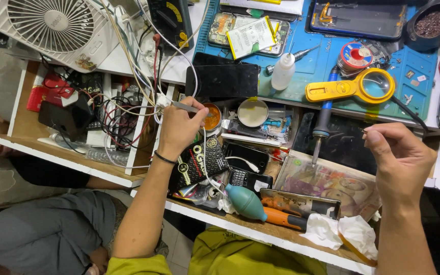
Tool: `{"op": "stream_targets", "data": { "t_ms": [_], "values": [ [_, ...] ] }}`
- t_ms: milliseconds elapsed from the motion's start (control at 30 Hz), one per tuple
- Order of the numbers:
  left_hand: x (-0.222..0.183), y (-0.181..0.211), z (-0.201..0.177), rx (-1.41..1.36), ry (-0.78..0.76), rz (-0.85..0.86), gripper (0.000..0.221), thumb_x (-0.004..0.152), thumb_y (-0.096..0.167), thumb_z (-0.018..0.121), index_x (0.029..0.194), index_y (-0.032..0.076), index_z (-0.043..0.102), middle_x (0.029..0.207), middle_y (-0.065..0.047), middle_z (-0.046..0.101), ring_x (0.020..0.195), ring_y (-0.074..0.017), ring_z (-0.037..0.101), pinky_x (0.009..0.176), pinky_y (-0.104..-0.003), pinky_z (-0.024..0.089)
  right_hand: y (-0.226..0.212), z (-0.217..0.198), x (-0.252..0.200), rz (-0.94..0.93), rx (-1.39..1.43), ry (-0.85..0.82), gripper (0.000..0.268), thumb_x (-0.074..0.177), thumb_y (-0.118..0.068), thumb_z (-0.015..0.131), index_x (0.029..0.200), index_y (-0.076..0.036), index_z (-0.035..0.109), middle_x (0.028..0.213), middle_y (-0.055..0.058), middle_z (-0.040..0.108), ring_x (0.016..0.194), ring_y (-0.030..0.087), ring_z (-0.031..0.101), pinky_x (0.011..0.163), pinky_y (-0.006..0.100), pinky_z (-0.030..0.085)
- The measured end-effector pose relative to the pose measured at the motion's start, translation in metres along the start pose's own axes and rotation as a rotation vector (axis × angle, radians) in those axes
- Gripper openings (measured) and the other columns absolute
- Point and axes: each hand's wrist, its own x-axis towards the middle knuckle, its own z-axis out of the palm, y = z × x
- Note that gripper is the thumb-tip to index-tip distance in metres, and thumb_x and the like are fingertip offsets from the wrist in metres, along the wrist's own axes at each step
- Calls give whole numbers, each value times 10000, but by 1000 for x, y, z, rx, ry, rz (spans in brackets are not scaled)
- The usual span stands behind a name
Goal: The person is cleaning a soldering iron tip and using tweezers to handle fine solder wire on a repair bench.
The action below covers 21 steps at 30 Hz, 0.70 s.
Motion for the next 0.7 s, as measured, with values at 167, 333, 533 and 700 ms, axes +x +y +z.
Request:
{"op": "stream_targets", "data": {
  "t_ms": [167,333,533,700],
  "values": [
    [-1,1,0,-34,-18,-29,151,944,230,703,817,148,686,645,2,741,632,-121,786,613,-249,561,2,0,1,-9,-2,-2,68,1140,-52,691,1101,3,689,998,91,649,929,157,604,901,258,506],
    [-1,7,-11,-288,-27,-105,138,949,151,708,838,72,685,685,-68,740,599,-119,739,583,-227,618,2,-1,1,-9,-8,-1,69,1136,-47,692,1087,2,688,1005,93,649,949,165,604,908,266,506],
    [-3,2,-5,-203,-24,-103,143,947,175,707,827,101,690,675,-35,742,608,-111,752,581,-233,600,-4,2,1,1,-9,-3,72,1125,-52,701,1069,-8,690,1009,86,652,948,166,603,904,270,513],
    [-2,4,-3,-116,-33,-67,152,943,212,702,818,125,690,634,-13,734,634,-118,775,634,-270,593,-1,2,2,9,-2,4,69,1118,-50,691,1059,-14,692,1008,78,652,925,148,595,878,248,495]
  ]
}}
